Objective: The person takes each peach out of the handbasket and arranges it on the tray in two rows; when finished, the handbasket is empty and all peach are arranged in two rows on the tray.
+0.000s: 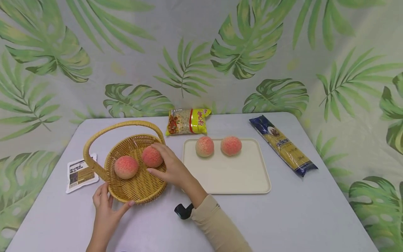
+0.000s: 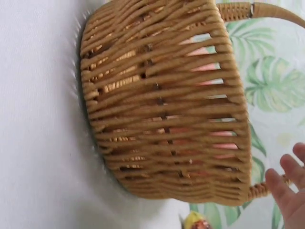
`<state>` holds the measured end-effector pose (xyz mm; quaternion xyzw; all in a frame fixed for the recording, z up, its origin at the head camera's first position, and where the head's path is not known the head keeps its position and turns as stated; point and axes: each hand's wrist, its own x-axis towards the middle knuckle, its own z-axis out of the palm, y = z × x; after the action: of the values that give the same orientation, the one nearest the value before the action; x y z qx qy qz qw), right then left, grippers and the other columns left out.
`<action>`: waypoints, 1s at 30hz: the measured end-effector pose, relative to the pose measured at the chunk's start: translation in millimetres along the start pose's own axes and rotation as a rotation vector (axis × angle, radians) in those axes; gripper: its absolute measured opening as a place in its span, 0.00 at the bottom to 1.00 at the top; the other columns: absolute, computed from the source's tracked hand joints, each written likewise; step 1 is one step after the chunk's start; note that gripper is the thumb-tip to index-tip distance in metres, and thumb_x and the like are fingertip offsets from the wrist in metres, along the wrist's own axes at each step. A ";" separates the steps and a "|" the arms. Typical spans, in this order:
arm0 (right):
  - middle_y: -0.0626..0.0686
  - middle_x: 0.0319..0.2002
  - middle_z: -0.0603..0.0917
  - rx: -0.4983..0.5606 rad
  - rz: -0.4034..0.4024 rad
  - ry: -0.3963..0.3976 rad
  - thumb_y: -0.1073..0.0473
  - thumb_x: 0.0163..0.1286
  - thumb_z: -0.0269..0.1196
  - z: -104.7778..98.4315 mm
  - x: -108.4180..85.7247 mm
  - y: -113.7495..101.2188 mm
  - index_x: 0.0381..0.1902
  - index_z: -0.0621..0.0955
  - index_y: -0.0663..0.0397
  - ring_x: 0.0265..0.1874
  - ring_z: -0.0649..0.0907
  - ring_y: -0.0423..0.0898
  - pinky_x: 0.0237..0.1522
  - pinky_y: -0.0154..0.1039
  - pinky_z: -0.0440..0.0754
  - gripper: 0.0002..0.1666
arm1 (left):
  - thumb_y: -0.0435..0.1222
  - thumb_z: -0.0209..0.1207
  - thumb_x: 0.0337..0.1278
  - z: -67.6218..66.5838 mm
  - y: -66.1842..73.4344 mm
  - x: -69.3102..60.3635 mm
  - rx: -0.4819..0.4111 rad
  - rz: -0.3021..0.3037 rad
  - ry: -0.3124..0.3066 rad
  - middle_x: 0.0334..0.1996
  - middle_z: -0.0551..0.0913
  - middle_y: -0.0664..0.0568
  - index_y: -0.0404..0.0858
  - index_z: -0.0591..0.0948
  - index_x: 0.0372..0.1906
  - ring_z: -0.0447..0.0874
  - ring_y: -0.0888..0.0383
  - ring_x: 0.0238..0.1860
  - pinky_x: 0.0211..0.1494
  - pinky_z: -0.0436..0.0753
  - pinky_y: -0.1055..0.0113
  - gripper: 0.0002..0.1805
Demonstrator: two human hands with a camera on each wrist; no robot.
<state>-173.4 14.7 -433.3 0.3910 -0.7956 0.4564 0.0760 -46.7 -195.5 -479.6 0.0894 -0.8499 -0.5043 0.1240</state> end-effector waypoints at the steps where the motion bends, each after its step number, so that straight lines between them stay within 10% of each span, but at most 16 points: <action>1: 0.53 0.63 0.61 0.011 0.003 -0.011 0.53 0.58 0.65 2.4 1.9 0.5 0.65 0.59 0.54 0.63 0.58 0.42 0.63 0.40 0.62 0.41 | 0.38 0.72 0.33 -0.1 0.4 -0.1 -0.002 0.004 -0.001 0.61 0.42 0.40 0.34 0.46 0.68 0.50 0.47 0.63 0.62 0.54 0.83 0.58; 30: 0.56 0.64 0.59 -0.019 0.429 -0.163 0.53 0.52 0.69 35.8 35.4 1.6 0.67 0.57 0.56 0.55 0.70 0.49 0.52 0.39 0.74 0.49 | 0.38 0.72 0.34 0.1 0.1 0.4 -0.024 -0.002 0.001 0.61 0.42 0.41 0.34 0.46 0.68 0.49 0.48 0.63 0.61 0.55 0.84 0.58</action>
<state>-190.2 -32.6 -437.9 0.2477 -0.8682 0.4217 -0.0838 -47.2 -195.5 -479.5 0.0891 -0.8437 -0.5144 0.1248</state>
